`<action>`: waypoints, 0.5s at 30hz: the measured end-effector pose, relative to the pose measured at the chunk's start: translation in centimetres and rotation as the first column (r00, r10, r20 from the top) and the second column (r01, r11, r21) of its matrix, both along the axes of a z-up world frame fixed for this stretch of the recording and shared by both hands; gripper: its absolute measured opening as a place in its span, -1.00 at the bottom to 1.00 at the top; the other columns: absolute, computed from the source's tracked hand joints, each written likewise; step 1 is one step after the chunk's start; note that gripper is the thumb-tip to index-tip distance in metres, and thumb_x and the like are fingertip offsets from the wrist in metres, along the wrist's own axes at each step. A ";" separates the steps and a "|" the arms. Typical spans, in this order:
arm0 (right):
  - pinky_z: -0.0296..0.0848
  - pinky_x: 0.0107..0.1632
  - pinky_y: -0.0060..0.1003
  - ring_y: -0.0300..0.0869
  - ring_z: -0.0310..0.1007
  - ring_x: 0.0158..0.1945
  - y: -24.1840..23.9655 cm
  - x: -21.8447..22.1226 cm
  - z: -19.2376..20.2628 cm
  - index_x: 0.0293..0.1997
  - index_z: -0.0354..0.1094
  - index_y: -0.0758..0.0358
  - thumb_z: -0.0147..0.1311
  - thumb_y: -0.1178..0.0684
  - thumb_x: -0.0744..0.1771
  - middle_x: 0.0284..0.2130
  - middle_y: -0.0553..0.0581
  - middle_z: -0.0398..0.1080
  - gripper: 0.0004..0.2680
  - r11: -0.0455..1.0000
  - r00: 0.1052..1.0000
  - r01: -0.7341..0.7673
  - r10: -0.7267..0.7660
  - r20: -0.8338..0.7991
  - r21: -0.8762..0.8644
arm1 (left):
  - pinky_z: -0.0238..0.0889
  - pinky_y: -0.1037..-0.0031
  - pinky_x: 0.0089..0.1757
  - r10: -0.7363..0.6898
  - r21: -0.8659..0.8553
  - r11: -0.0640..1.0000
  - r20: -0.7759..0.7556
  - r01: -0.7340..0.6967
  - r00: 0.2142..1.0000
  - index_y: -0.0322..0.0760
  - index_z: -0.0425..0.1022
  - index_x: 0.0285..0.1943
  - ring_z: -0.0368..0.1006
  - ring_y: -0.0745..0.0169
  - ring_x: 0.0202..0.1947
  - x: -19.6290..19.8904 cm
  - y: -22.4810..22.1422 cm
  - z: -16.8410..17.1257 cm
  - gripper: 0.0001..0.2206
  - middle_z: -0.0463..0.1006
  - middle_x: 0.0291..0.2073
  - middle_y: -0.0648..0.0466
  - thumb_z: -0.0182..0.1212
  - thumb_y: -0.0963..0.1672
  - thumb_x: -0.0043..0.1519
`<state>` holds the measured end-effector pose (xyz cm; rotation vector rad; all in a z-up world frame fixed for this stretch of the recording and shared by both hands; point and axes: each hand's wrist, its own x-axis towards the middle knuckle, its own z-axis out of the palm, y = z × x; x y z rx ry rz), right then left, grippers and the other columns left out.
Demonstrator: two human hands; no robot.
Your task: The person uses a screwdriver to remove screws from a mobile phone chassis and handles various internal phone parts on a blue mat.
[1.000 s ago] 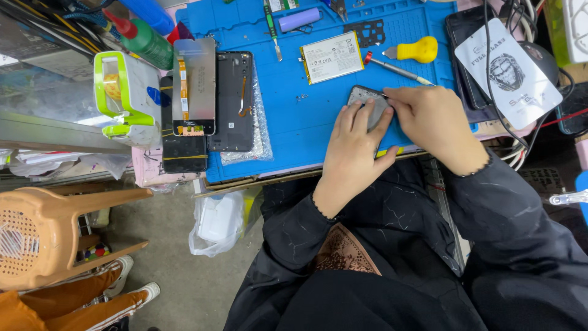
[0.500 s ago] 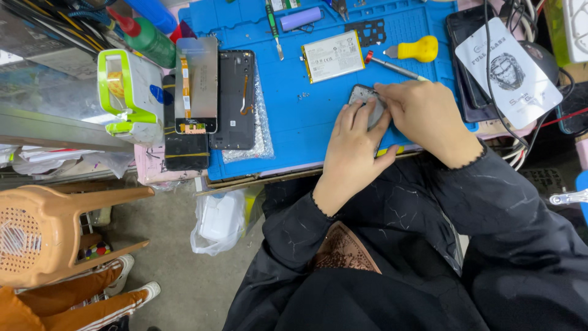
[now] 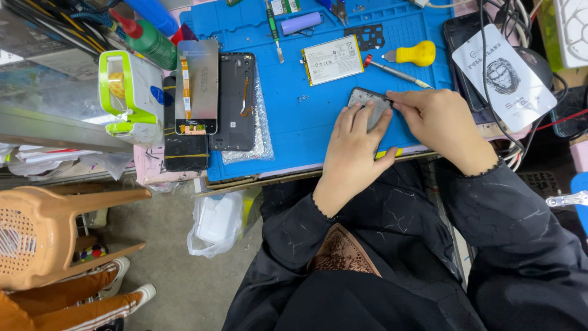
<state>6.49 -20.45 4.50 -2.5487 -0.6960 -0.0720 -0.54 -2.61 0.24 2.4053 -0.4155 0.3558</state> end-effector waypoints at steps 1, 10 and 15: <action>0.50 -0.24 -0.10 0.13 0.55 -0.29 0.1 0.1 -0.2 0.03 0.58 0.23 0.12 0.11 0.38 -0.28 0.31 0.53 -0.83 1.000 1.000 -0.005 0.005 0.018 0.000 | 0.03 -0.04 0.36 0.000 -0.003 1.000 0.000 0.000 1.000 -0.29 0.42 0.34 0.19 -0.28 0.36 -0.1 0.1 0.0 -0.41 0.33 0.30 -0.21 0.35 0.02 0.14; 0.47 -0.29 -0.10 0.09 0.55 -0.31 1.6 1.0 -0.8 0.00 0.58 0.20 0.15 0.10 0.36 -0.32 0.25 0.54 -0.84 0.991 0.987 -0.078 0.092 0.130 -0.111 | 0.03 -0.05 0.36 -0.006 -0.006 1.000 0.019 0.006 1.000 -0.32 0.45 0.30 0.19 -0.28 0.36 -0.2 0.0 -0.3 -0.42 0.33 0.29 -0.22 0.37 0.01 0.12; 0.48 -0.29 -0.11 0.07 0.55 -0.32 1.9 0.8 -0.4 0.04 0.59 0.19 0.14 0.13 0.32 -0.38 0.24 0.53 -0.79 0.980 0.977 -0.081 0.114 0.180 -0.180 | 0.03 -0.04 0.37 -0.006 -0.021 1.000 0.007 0.006 1.000 -0.32 0.45 0.31 0.19 -0.27 0.37 -0.1 0.1 -0.3 -0.42 0.33 0.30 -0.21 0.37 0.01 0.13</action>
